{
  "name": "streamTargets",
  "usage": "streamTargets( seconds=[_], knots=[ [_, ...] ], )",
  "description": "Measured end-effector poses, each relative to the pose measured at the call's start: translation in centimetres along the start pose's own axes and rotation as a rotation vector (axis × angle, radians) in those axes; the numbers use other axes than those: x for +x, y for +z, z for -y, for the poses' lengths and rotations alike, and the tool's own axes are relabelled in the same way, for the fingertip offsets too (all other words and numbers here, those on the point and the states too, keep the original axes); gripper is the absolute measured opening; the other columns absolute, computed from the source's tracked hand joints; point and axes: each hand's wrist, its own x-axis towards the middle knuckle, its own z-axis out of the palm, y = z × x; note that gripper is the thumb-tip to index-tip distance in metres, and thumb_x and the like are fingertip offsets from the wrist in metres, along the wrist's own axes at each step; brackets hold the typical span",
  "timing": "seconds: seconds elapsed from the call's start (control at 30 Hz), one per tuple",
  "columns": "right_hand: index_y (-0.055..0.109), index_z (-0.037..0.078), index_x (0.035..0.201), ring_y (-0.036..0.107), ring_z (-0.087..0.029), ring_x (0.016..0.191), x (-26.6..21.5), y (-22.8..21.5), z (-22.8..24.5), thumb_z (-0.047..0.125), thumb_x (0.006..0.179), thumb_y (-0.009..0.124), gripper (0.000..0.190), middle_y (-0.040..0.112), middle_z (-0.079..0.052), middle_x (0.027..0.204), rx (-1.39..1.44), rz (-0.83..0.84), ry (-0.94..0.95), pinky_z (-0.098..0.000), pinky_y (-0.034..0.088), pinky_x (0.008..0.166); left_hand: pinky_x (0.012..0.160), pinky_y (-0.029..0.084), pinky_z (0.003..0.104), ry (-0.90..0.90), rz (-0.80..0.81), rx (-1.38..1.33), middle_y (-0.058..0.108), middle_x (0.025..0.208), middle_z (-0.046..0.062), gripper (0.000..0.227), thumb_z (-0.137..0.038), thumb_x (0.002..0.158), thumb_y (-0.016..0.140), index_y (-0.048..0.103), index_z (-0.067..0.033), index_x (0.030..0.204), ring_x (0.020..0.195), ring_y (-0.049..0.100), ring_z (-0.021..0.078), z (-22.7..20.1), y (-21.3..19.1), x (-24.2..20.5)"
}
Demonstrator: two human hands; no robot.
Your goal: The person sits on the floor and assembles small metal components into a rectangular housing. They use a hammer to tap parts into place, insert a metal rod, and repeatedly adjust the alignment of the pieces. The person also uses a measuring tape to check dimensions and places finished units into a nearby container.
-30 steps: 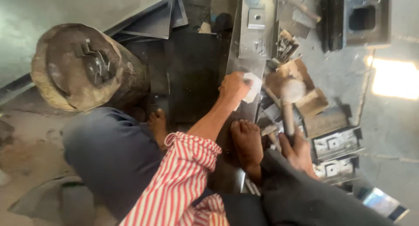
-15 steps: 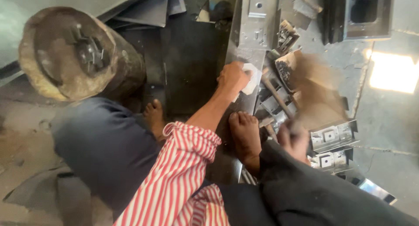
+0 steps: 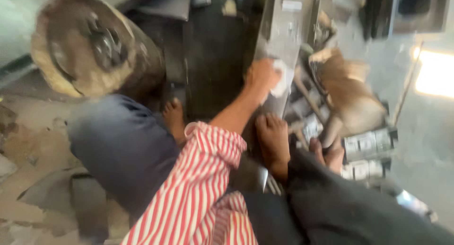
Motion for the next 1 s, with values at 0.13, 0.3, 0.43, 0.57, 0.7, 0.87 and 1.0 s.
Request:
streamTargets(
  seconds=[0.13,0.3,0.43,0.57,0.7,0.87,1.0],
  knots=[
    [0.06,-0.004,0.116,0.063,-0.022,0.067,0.4,0.2,0.0,0.017,0.092,0.068,0.034,0.066,-0.014,0.077,-0.333,0.203,-0.15,-0.0408,0.05,0.06,0.101,0.051,0.054,0.019,-0.078,-0.017,0.071,0.121,0.02,0.047,-0.04,0.079,0.075,0.073,-0.0167,0.119,0.116,0.065,0.0408,-0.2,0.0,0.3],
    [0.06,-0.007,0.108,0.054,-0.033,0.065,-0.8,0.7,0.7,0.02,0.105,0.072,0.03,0.059,-0.025,0.08,0.046,-0.042,-0.077,-0.0445,0.045,0.064,0.1,0.049,0.057,0.002,-0.036,0.026,0.072,0.122,0.017,0.039,-0.037,0.083,0.071,0.076,-0.0172,0.116,0.118,0.065,0.0398,1.3,1.4,-0.6],
    [0.062,-0.004,0.118,0.061,-0.03,0.066,0.3,0.5,2.4,0.017,0.094,0.072,0.033,0.066,-0.022,0.077,-0.441,0.211,-0.122,-0.0406,0.047,0.063,0.099,0.051,0.054,0.079,-0.121,-0.017,0.071,0.119,0.019,0.045,-0.041,0.081,0.074,0.072,-0.0172,0.119,0.115,0.065,0.0412,0.3,0.5,0.5],
    [0.06,0.001,0.113,0.055,-0.019,0.066,-0.6,0.5,2.0,0.017,0.1,0.068,0.022,0.059,-0.011,0.077,-0.079,0.074,-0.006,-0.0352,0.042,0.06,0.101,0.046,0.058,0.039,-0.051,0.078,0.072,0.117,0.017,0.035,-0.038,0.085,0.071,0.075,-0.0185,0.114,0.115,0.066,0.0389,1.3,1.4,-1.2],
    [0.062,0.002,0.098,0.06,-0.018,0.076,5.2,0.8,2.3,0.014,0.099,0.063,0.012,0.064,-0.006,0.086,0.12,0.181,-0.291,-0.0336,0.049,0.07,0.107,0.041,0.059,0.309,-0.062,0.203,0.076,0.114,0.016,0.036,-0.039,0.089,0.069,0.074,-0.0165,0.116,0.113,0.069,0.0356,-0.6,1.1,-1.3],
    [0.056,0.012,0.086,0.037,-0.013,0.063,12.6,0.3,3.7,0.015,0.124,0.054,0.039,0.038,0.0,0.066,0.793,0.527,-0.316,-0.0289,0.04,0.067,0.094,0.056,0.04,0.448,-0.01,-0.308,0.072,0.118,0.017,0.053,-0.032,0.082,0.08,0.065,-0.0049,0.125,0.108,0.07,0.0291,4.6,-3.3,1.4],
    [0.061,0.004,0.098,0.051,-0.013,0.072,13.3,5.9,7.5,0.017,0.103,0.065,0.014,0.052,-0.001,0.078,0.652,0.508,-0.357,-0.0309,0.045,0.073,0.086,0.057,0.033,0.183,0.032,-0.61,0.076,0.111,0.007,0.048,-0.023,0.081,0.079,0.071,-0.0056,0.125,0.099,0.071,0.0181,11.4,-4.4,4.0]
  ],
)
